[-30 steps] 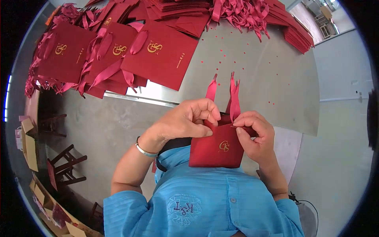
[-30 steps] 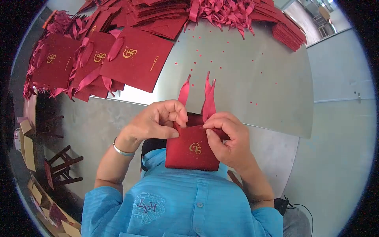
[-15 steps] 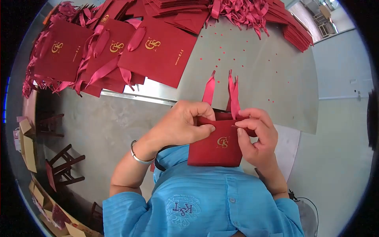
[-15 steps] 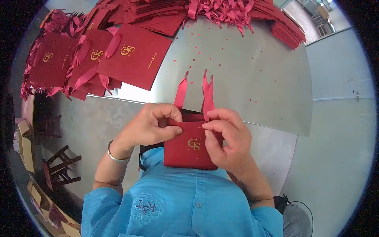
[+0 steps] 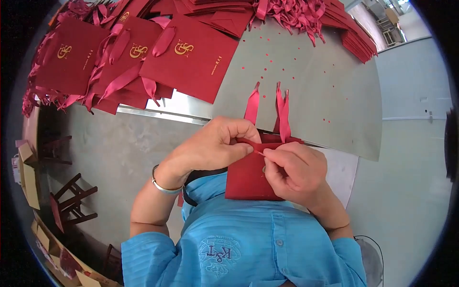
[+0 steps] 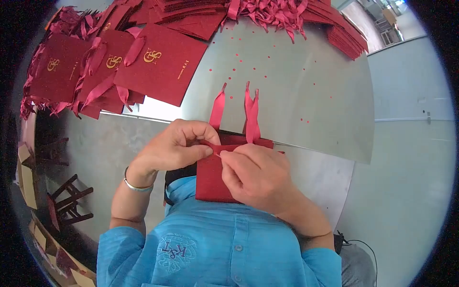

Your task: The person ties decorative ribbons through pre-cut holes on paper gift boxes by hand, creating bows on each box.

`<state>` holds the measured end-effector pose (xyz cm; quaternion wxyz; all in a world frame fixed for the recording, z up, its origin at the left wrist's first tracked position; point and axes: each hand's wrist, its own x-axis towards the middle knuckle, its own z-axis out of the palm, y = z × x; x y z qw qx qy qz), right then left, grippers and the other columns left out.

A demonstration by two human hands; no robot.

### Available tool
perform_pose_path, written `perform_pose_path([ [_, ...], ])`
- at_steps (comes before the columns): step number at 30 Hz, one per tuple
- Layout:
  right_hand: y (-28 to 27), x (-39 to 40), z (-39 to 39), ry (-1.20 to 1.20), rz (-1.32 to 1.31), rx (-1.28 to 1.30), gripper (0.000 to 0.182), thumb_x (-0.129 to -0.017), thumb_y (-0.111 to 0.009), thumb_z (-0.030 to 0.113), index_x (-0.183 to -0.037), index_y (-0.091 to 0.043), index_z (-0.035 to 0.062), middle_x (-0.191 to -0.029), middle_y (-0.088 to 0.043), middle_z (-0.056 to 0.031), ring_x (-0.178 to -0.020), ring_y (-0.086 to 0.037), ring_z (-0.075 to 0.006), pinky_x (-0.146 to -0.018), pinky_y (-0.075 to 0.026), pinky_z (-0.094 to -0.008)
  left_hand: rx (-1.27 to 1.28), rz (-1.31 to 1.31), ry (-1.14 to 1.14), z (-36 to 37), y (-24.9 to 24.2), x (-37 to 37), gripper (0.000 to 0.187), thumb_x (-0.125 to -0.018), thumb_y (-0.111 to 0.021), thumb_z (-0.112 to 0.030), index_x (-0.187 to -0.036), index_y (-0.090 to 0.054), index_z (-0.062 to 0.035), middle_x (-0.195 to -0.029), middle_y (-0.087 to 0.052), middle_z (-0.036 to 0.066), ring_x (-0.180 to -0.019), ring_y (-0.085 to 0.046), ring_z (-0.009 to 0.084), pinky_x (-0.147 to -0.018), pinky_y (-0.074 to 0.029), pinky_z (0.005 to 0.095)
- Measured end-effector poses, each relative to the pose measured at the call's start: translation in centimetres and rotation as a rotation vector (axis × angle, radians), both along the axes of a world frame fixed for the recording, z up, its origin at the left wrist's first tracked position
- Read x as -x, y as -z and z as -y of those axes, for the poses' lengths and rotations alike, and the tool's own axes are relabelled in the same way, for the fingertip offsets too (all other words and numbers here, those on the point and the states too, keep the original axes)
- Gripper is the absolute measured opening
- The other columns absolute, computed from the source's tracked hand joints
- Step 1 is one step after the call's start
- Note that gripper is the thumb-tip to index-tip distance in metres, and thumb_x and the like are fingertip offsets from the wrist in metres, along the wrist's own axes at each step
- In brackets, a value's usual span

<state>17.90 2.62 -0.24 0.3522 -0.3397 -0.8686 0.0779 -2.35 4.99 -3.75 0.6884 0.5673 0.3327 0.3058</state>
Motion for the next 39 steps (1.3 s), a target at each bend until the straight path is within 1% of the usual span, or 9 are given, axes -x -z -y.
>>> perform_pose_path([
  [4, -0.3, 0.6, 0.2, -0.015, 0.076, -0.063, 0.025, -0.061, -0.071, -0.006, -0.083, -0.065, 0.0049, -0.075, -0.061, -0.0048, -0.055, -0.058, -0.0169, -0.046, -0.046, -0.0271, 0.122, -0.048, 0.037, -0.3, -1.4, 0.4, 0.013, -0.085, -0.056, 0.006, -0.095, -0.062, 0.001, -0.079, -0.061, -0.001, -0.072, -0.053, 0.0036, -0.061, -0.043, 0.0205],
  [12, -0.8, 0.9, 0.7, 0.011, 0.24, -0.059, 0.021, -0.061, -0.071, -0.004, -0.08, -0.065, 0.0044, -0.072, -0.059, -0.004, -0.054, -0.058, -0.0171, -0.047, -0.046, -0.0273, -0.068, -0.096, 0.01, -0.2, 0.0, 0.3, 0.011, -0.086, -0.057, 0.005, -0.094, -0.063, 0.0027, -0.08, -0.064, 0.0, -0.073, -0.054, 0.0044, -0.063, -0.045, 0.0211],
  [22, -1.8, 2.0, 0.6, 0.03, 0.433, -0.009, 0.01, -0.063, -0.065, 0.0, -0.068, -0.058, 0.0051, -0.063, -0.052, -0.0049, -0.049, -0.054, -0.0182, -0.045, -0.046, -0.0292, -0.028, -0.141, -0.054, 0.3, -0.5, 0.0, 0.009, -0.085, -0.057, 0.007, -0.091, -0.064, 0.0037, -0.08, -0.066, 0.002, -0.074, -0.055, 0.0044, -0.064, -0.046, 0.0216],
  [24, -2.2, 2.6, 1.0, 0.051, 0.528, -0.019, 0.011, -0.064, -0.065, 0.002, -0.066, -0.055, 0.006, -0.063, -0.051, -0.0053, -0.049, -0.053, -0.0181, -0.044, -0.045, -0.0292, -0.069, -0.135, -0.106, 0.3, 0.0, -0.2, 0.01, -0.079, -0.06, 0.002, -0.087, -0.065, 0.0032, -0.072, -0.066, 0.012, -0.067, -0.062, 0.0147, -0.061, -0.049, 0.0303],
  [28, -2.1, 4.4, 1.0, 0.14, 0.715, -0.045, 0.014, -0.067, -0.064, 0.007, -0.063, -0.05, 0.0083, -0.063, -0.05, -0.0069, -0.048, -0.053, -0.0175, -0.043, -0.044, -0.0289, -0.022, -0.177, -0.092, 0.0, -0.4, -0.4, 0.011, -0.079, -0.059, 0.001, -0.087, -0.065, 0.0039, -0.07, -0.065, 0.013, -0.062, -0.062, 0.0159, -0.057, -0.049, 0.0311],
  [30, -2.1, 4.6, 0.9, 0.139, 0.727, -0.035, 0.012, -0.068, -0.063, 0.006, -0.064, -0.051, 0.0078, -0.063, -0.052, -0.007, -0.049, -0.055, -0.0178, -0.043, -0.044, -0.0296, -0.157, -0.246, -0.096, 0.0, -0.5, -0.3, 0.01, -0.085, -0.056, 0.006, -0.09, -0.064, 0.0036, -0.071, -0.063, 0.002, -0.062, -0.054, 0.005, -0.053, -0.044, 0.0221],
  [31, -2.2, 4.7, 0.8, 0.136, 0.74, -0.024, 0.011, -0.07, -0.062, 0.005, -0.066, -0.052, 0.0073, -0.063, -0.053, -0.0071, -0.049, -0.056, -0.0182, -0.043, -0.045, -0.0302, -0.158, -0.251, -0.088, 0.0, -0.9, -0.2, 0.01, -0.085, -0.056, 0.006, -0.09, -0.064, 0.0036, -0.071, -0.063, 0.002, -0.062, -0.054, 0.005, -0.053, -0.044, 0.0221],
  [33, -2.6, 4.3, 0.7, 0.154, 0.659, 0.008, 0.01, -0.071, -0.062, 0.003, -0.068, -0.053, 0.0068, -0.063, -0.054, -0.0069, -0.05, -0.057, -0.0186, -0.043, -0.045, -0.0307, 0.101, -0.177, -0.053, 0.0, -1.9, 0.2, 0.01, -0.086, -0.054, 0.004, -0.089, -0.063, 0.0023, -0.068, -0.061, 0.002, -0.054, -0.052, 0.0055, -0.047, -0.041, 0.0219],
  [39, -2.8, 2.8, -0.3, 0.076, 0.514, 0.217, 0.006, -0.076, -0.063, 0.003, -0.078, -0.057, 0.0038, -0.064, -0.057, -0.0066, -0.057, -0.061, -0.0225, -0.048, -0.047, -0.0335, 0.032, -0.166, -0.045, 0.1, -1.4, -0.2, 0.01, -0.087, -0.052, 0.005, -0.089, -0.062, 0.0022, -0.067, -0.059, 0.001, -0.049, -0.049, 0.0048, -0.043, -0.038, 0.0209],
])
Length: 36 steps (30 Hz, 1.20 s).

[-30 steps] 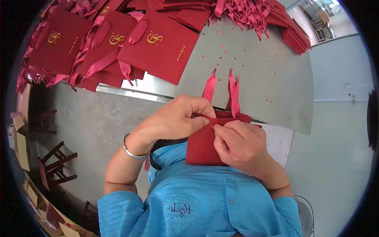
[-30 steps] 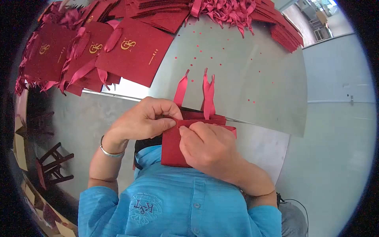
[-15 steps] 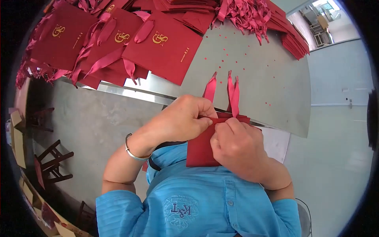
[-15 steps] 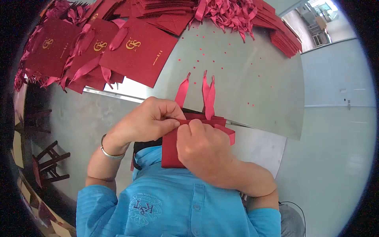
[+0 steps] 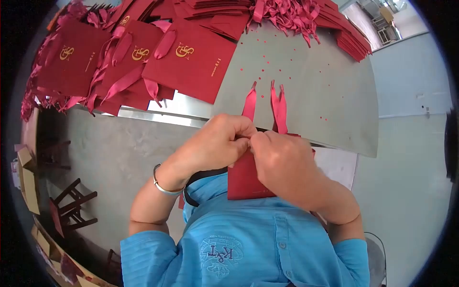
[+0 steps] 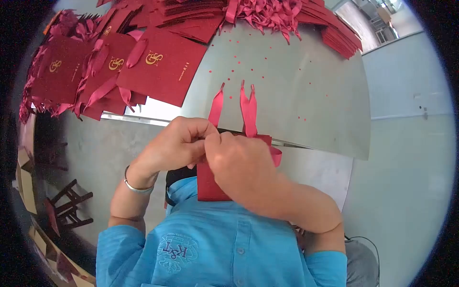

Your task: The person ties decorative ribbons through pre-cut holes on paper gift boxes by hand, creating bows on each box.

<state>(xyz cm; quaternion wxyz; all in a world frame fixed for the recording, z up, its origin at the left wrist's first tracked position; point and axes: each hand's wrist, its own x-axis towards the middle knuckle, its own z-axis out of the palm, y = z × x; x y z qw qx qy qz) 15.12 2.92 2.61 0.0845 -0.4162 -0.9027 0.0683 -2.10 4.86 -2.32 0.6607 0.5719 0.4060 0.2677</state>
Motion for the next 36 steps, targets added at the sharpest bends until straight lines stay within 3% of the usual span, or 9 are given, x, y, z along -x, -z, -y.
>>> perform_pose_path([
  [5, -2.4, -2.9, -4.5, -0.07, -0.268, 0.367, 0.011, -0.081, -0.062, 0.007, -0.091, -0.063, 0.0024, -0.074, -0.064, -0.0064, -0.063, -0.061, -0.0211, -0.059, -0.049, -0.0328, -0.034, 0.006, -0.037, 0.5, -0.3, -0.1, 0.012, -0.088, -0.052, 0.005, -0.094, -0.062, 0.0022, -0.068, -0.058, 0.0, -0.05, -0.049, 0.0035, -0.043, -0.037, 0.0193],
  [7, -1.1, -3.7, -6.6, -0.049, -0.464, 0.654, 0.016, -0.085, -0.059, 0.008, -0.099, -0.064, 0.003, -0.08, -0.067, -0.0066, -0.066, -0.061, -0.0145, -0.062, -0.048, -0.0296, -0.045, -0.007, -0.007, 0.7, -0.4, -0.3, 0.013, -0.088, -0.052, 0.005, -0.096, -0.062, 0.0021, -0.068, -0.058, 0.0, -0.05, -0.049, 0.0031, -0.043, -0.038, 0.019],
  [8, -0.5, -3.9, -7.3, -0.033, -0.448, 0.785, 0.018, -0.086, -0.057, 0.008, -0.103, -0.063, 0.0012, -0.082, -0.068, -0.0055, -0.072, -0.061, -0.0106, -0.065, -0.048, -0.0276, -0.029, 0.0, -0.06, 0.9, -0.6, -0.5, 0.013, -0.088, -0.053, 0.006, -0.098, -0.062, 0.0018, -0.068, -0.058, -0.001, -0.05, -0.049, 0.003, -0.044, -0.038, 0.019],
  [9, -0.2, -3.8, -7.8, -0.008, -0.462, 0.77, 0.018, -0.086, -0.057, 0.008, -0.103, -0.063, 0.0012, -0.082, -0.068, -0.0055, -0.072, -0.061, -0.0106, -0.065, -0.048, -0.0276, -0.011, 0.008, -0.112, 1.1, -0.7, -0.7, 0.014, -0.088, -0.053, 0.006, -0.099, -0.062, 0.0016, -0.068, -0.058, -0.001, -0.051, -0.049, 0.0028, -0.044, -0.038, 0.0191],
  [11, 0.0, -3.5, -8.6, -0.127, -0.291, 1.032, 0.024, -0.085, -0.056, 0.005, -0.108, -0.06, -0.0015, -0.082, -0.069, -0.0044, -0.074, -0.062, -0.0113, -0.067, -0.048, -0.0257, -0.039, -0.06, -0.079, 1.3, -1.3, -0.8, 0.015, -0.088, -0.053, 0.006, -0.1, -0.061, 0.0022, -0.067, -0.058, -0.001, -0.052, -0.051, 0.003, -0.045, -0.04, 0.0191],
  [22, 0.8, -1.5, -10.5, -0.054, -0.119, 1.381, 0.041, -0.072, -0.064, 0.003, -0.112, -0.058, -0.0036, -0.079, -0.067, -0.007, -0.063, -0.057, -0.0112, -0.054, -0.044, -0.0259, -0.084, -0.107, -0.235, 2.8, -0.7, -1.5, 0.017, -0.083, -0.06, 0.011, -0.097, -0.054, 0.0026, -0.077, -0.061, 0.005, -0.058, -0.06, 0.0058, -0.048, -0.046, 0.0187],
  [24, 1.0, -1.3, -10.5, -0.091, -0.042, 1.379, 0.044, -0.069, -0.066, 0.003, -0.112, -0.058, -0.0035, -0.079, -0.067, -0.0073, -0.063, -0.056, -0.0114, -0.054, -0.043, -0.0256, -0.062, -0.084, -0.274, 3.0, -1.0, -1.7, 0.015, -0.083, -0.061, 0.008, -0.095, -0.055, 0.002, -0.07, -0.06, 0.003, -0.056, -0.059, 0.0053, -0.047, -0.045, 0.0195],
  [29, 1.7, -2.0, -10.0, 0.088, -0.273, 1.521, 0.047, -0.064, -0.068, 0.005, -0.11, -0.06, -0.0021, -0.078, -0.066, -0.0035, -0.061, -0.054, -0.0085, -0.052, -0.041, -0.0248, -0.072, -0.025, -0.301, 3.1, -0.5, -1.5, 0.011, -0.083, -0.061, 0.006, -0.092, -0.056, 0.0018, -0.062, -0.059, 0.001, -0.054, -0.058, 0.0054, -0.047, -0.045, 0.0212],
  [36, 0.9, -1.6, -9.1, 0.194, -0.335, 1.438, 0.041, -0.064, -0.067, 0.003, -0.104, -0.06, -0.002, -0.078, -0.067, -0.0028, -0.061, -0.054, -0.0073, -0.051, -0.04, -0.0243, -0.018, 0.017, -0.287, 2.8, -0.4, -1.2, 0.014, -0.08, -0.061, 0.008, -0.092, -0.057, 0.0011, -0.064, -0.058, -0.001, -0.055, -0.055, 0.0024, -0.047, -0.041, 0.0188],
])
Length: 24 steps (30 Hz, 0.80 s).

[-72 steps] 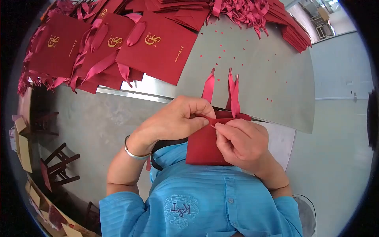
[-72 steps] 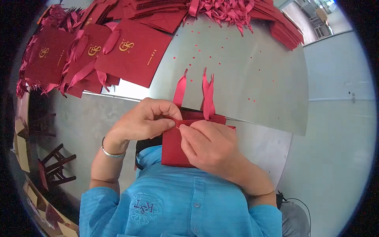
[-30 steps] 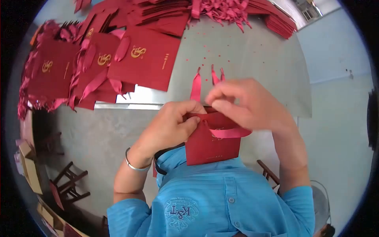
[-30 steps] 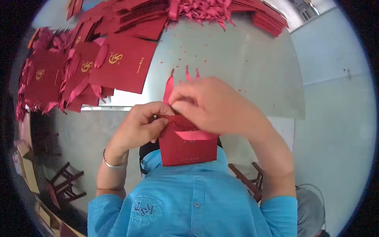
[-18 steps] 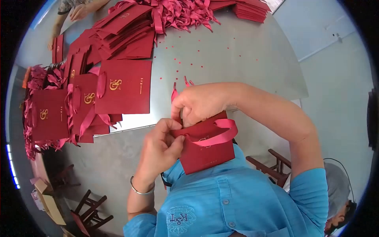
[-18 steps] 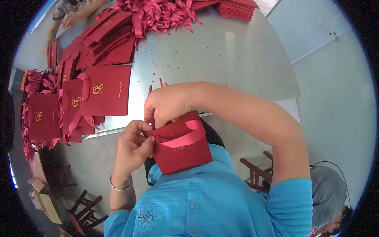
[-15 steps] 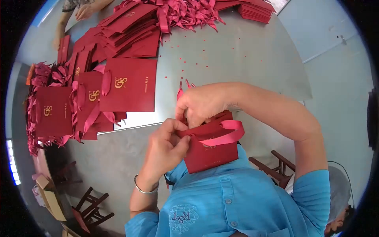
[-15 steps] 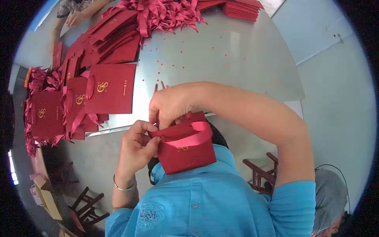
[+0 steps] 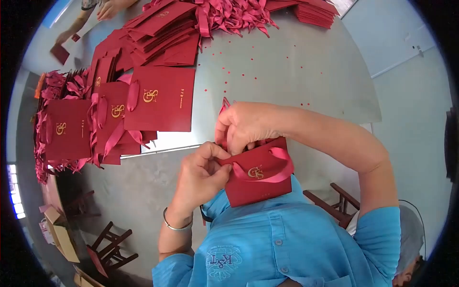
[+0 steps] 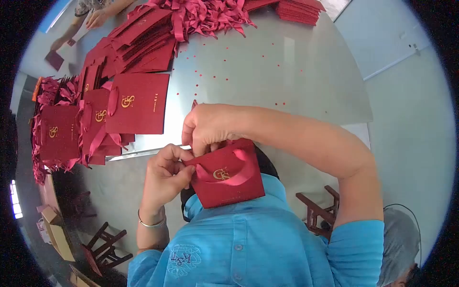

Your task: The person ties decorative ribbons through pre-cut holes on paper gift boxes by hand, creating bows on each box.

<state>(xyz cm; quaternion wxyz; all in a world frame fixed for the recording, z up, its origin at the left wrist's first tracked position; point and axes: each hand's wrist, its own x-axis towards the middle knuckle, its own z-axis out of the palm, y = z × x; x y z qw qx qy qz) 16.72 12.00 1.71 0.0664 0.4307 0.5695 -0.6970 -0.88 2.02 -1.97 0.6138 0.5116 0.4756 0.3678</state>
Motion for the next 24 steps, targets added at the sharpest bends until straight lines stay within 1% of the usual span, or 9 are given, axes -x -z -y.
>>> perform_pose_path([
  [3, 1.1, -0.2, 0.1, 0.051, -0.072, -0.076, 0.034, -0.066, -0.067, 0.001, -0.099, -0.06, -0.0011, -0.077, -0.066, -0.0034, -0.062, -0.055, -0.0072, -0.053, -0.042, -0.0243, 0.007, 0.014, -0.004, -0.1, 0.0, 0.2, 0.014, -0.079, -0.061, 0.008, -0.09, -0.057, 0.0011, -0.067, -0.058, -0.002, -0.057, -0.053, 0.0006, -0.047, -0.039, 0.0173],
  [5, 2.2, -0.4, -0.1, 0.073, -0.119, -0.443, 0.027, -0.069, -0.066, 0.0, -0.095, -0.06, -0.0011, -0.075, -0.065, -0.0045, -0.064, -0.058, -0.0075, -0.055, -0.045, -0.0237, 0.002, 0.016, 0.014, 0.1, 0.0, 0.5, 0.014, -0.079, -0.062, 0.008, -0.09, -0.058, 0.0012, -0.068, -0.058, -0.003, -0.058, -0.053, -0.0002, -0.047, -0.038, 0.0167],
  [7, 2.3, -0.5, -0.1, 0.168, -0.156, -0.48, 0.024, -0.07, -0.067, -0.001, -0.093, -0.06, -0.0013, -0.074, -0.065, -0.0047, -0.065, -0.059, -0.0079, -0.057, -0.046, -0.0237, -0.046, -0.002, 0.093, 0.3, -0.1, 0.7, 0.016, -0.079, -0.06, 0.013, -0.091, -0.057, 0.0024, -0.081, -0.062, 0.002, -0.059, -0.055, 0.0015, -0.048, -0.042, 0.0159],
  [9, 2.5, -0.6, -0.3, 0.25, -0.191, -0.517, 0.021, -0.071, -0.067, -0.001, -0.09, -0.059, -0.0015, -0.073, -0.065, -0.0049, -0.066, -0.061, -0.0083, -0.059, -0.048, -0.0237, -0.045, -0.019, 0.066, 0.2, 0.1, 0.5, 0.017, -0.079, -0.06, 0.013, -0.092, -0.057, 0.0026, -0.081, -0.062, 0.002, -0.059, -0.055, 0.0015, -0.048, -0.042, 0.016],
  [11, 3.1, -0.4, -0.5, 0.327, -0.262, -0.757, 0.015, -0.074, -0.067, 0.0, -0.086, -0.059, -0.001, -0.072, -0.066, -0.0057, -0.067, -0.063, -0.0094, -0.061, -0.049, -0.0243, -0.046, -0.038, 0.046, 0.1, 0.2, 0.4, 0.018, -0.078, -0.06, 0.013, -0.093, -0.058, 0.0029, -0.081, -0.062, 0.002, -0.059, -0.055, 0.0015, -0.048, -0.042, 0.0162],
  [12, 3.5, -0.3, -0.8, 0.328, -0.264, -0.758, 0.015, -0.074, -0.067, 0.0, -0.086, -0.059, -0.001, -0.072, -0.066, -0.0057, -0.067, -0.063, -0.0094, -0.061, -0.049, -0.0243, -0.056, -0.057, 0.054, 0.1, 0.3, 0.3, 0.019, -0.078, -0.06, 0.013, -0.094, -0.058, 0.0031, -0.082, -0.062, 0.002, -0.06, -0.055, 0.0013, -0.049, -0.042, 0.0159],
  [14, 4.4, -0.1, -1.5, 0.427, -0.176, -1.024, 0.011, -0.076, -0.067, 0.002, -0.084, -0.059, -0.0004, -0.072, -0.066, -0.0058, -0.068, -0.064, -0.0102, -0.062, -0.051, -0.0255, -0.064, -0.08, 0.062, 0.3, 0.4, 0.3, 0.02, -0.078, -0.06, 0.014, -0.095, -0.058, 0.0034, -0.083, -0.062, 0.002, -0.06, -0.055, 0.0011, -0.05, -0.042, 0.0155],
  [20, 5.6, 0.0, -2.2, 0.466, -0.105, -1.2, 0.011, -0.077, -0.068, 0.004, -0.082, -0.059, 0.0005, -0.073, -0.066, -0.0054, -0.068, -0.065, -0.0113, -0.065, -0.053, -0.027, -0.078, -0.124, 0.052, 0.0, 0.1, 0.3, 0.02, -0.079, -0.06, 0.013, -0.096, -0.058, 0.0035, -0.086, -0.062, 0.001, -0.063, -0.053, -0.0005, -0.052, -0.041, 0.0143],
  [24, 5.5, -0.3, -2.2, 0.507, -0.164, -1.106, 0.011, -0.077, -0.068, 0.004, -0.083, -0.059, 0.0005, -0.074, -0.067, -0.0069, -0.068, -0.065, -0.0131, -0.065, -0.054, -0.0277, -0.032, -0.15, 0.036, 0.0, 0.2, 0.3, 0.022, -0.078, -0.061, 0.012, -0.098, -0.06, 0.0026, -0.087, -0.062, 0.001, -0.062, -0.051, -0.0008, -0.052, -0.04, 0.0147],
])
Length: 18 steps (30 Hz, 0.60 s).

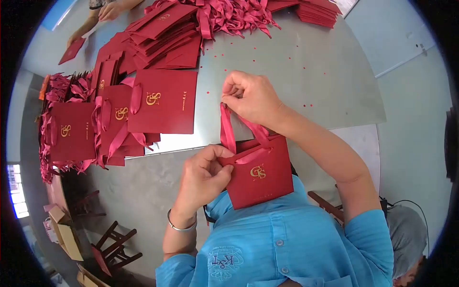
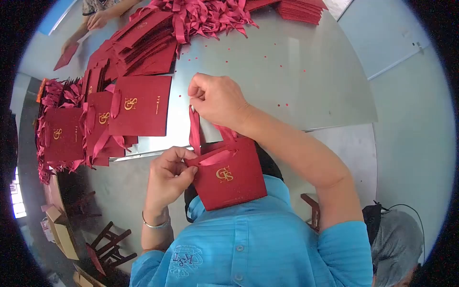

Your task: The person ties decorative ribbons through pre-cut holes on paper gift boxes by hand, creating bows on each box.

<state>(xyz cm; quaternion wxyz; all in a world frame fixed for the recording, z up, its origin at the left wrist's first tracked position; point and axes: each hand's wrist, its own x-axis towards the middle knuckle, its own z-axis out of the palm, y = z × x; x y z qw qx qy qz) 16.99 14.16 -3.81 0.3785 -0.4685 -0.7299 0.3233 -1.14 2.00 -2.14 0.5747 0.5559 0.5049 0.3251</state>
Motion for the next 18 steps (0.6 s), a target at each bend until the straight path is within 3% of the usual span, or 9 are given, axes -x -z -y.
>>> perform_pose_path([
  [2, -0.2, -0.2, 0.1, 0.016, -0.03, 0.008, 0.01, -0.078, -0.068, 0.004, -0.084, -0.06, 0.0006, -0.073, -0.066, -0.0073, -0.068, -0.066, -0.0148, -0.065, -0.053, -0.0278, -0.02, -0.042, -0.016, 0.0, 0.3, -0.2, 0.024, -0.077, -0.062, 0.012, -0.099, -0.062, 0.0021, -0.089, -0.063, 0.003, -0.061, -0.051, -0.0005, -0.052, -0.04, 0.0152],
  [4, 0.0, -0.4, 0.1, 0.005, 0.006, -0.084, 0.01, -0.078, -0.068, 0.004, -0.085, -0.061, 0.0009, -0.077, -0.067, -0.0079, -0.069, -0.066, -0.0153, -0.064, -0.053, -0.0279, -0.457, -0.166, -0.045, 0.1, 0.6, -0.6, 0.031, -0.074, -0.064, 0.011, -0.102, -0.064, -0.0004, -0.098, -0.062, 0.007, -0.058, -0.051, 0.0018, -0.051, -0.04, 0.0173],
  [6, 0.1, -0.8, 0.0, -0.007, 0.042, -0.178, 0.011, -0.078, -0.068, 0.004, -0.087, -0.062, 0.0013, -0.081, -0.067, -0.0085, -0.069, -0.066, -0.0158, -0.064, -0.053, -0.028, -0.48, -0.22, -0.086, 0.5, 1.0, -0.6, 0.033, -0.072, -0.065, 0.01, -0.103, -0.065, -0.0015, -0.102, -0.061, 0.009, -0.059, -0.051, 0.0032, -0.052, -0.041, 0.0184],
  [8, -0.2, -1.4, 0.3, 0.073, 0.166, -0.608, 0.01, -0.08, -0.068, 0.004, -0.089, -0.064, 0.0021, -0.093, -0.067, -0.0094, -0.072, -0.066, -0.0167, -0.063, -0.053, -0.0274, -0.505, -0.269, -0.128, 0.8, 1.3, -0.6, 0.036, -0.071, -0.066, 0.01, -0.104, -0.065, -0.0025, -0.106, -0.06, 0.01, -0.059, -0.052, 0.0046, -0.052, -0.042, 0.0195],
  [9, -0.5, -1.9, 0.9, 0.068, 0.166, -0.609, 0.01, -0.08, -0.068, 0.004, -0.089, -0.064, 0.0021, -0.093, -0.067, -0.0094, -0.072, -0.066, -0.0167, -0.063, -0.053, -0.0274, -0.488, -0.24, -0.158, 1.1, 1.4, -0.6, 0.034, -0.071, -0.066, 0.009, -0.104, -0.065, -0.0013, -0.106, -0.059, 0.011, -0.061, -0.053, 0.0072, -0.053, -0.042, 0.0213],
  [11, -1.1, -3.3, 2.7, 0.089, 0.109, -0.328, 0.012, -0.08, -0.068, 0.003, -0.091, -0.065, 0.0027, -0.107, -0.065, -0.0117, -0.077, -0.066, -0.0175, -0.062, -0.054, -0.0279, -0.471, -0.209, -0.197, 1.5, 1.8, -0.4, 0.033, -0.072, -0.067, 0.008, -0.103, -0.066, 0.0, -0.106, -0.059, 0.011, -0.062, -0.054, 0.0097, -0.053, -0.043, 0.0231],
  [14, -1.2, -5.3, 5.9, 0.039, 0.086, -0.172, 0.014, -0.079, -0.069, 0.002, -0.092, -0.065, 0.002, -0.11, -0.063, -0.0123, -0.081, -0.066, -0.0173, -0.061, -0.054, -0.0281, -0.595, -0.209, -0.375, 2.1, 3.6, 0.1, 0.036, -0.071, -0.069, 0.007, -0.106, -0.062, 0.0008, -0.107, -0.058, 0.012, -0.061, -0.052, 0.0112, -0.054, -0.043, 0.0243],
  [17, 0.0, -6.2, 8.6, 0.071, 0.124, -0.249, 0.015, -0.077, -0.07, 0.001, -0.092, -0.065, 0.0013, -0.107, -0.063, -0.0117, -0.085, -0.065, -0.018, -0.063, -0.054, -0.0286, -0.676, -0.338, -0.453, 2.9, 5.1, 0.7, 0.039, -0.072, -0.073, 0.003, -0.107, -0.057, 0.0008, -0.101, -0.061, 0.012, -0.065, -0.057, 0.0128, -0.058, -0.046, 0.0242],
  [18, 0.0, -6.2, 9.1, 0.072, 0.124, -0.254, 0.015, -0.077, -0.07, 0.001, -0.092, -0.065, 0.0013, -0.107, -0.063, -0.0117, -0.085, -0.065, -0.018, -0.063, -0.054, -0.0286, -0.455, -0.234, -0.411, 3.3, 5.2, 0.6, 0.038, -0.074, -0.075, -0.001, -0.106, -0.055, 0.001, -0.096, -0.063, 0.011, -0.07, -0.059, 0.0137, -0.062, -0.048, 0.0244],
])
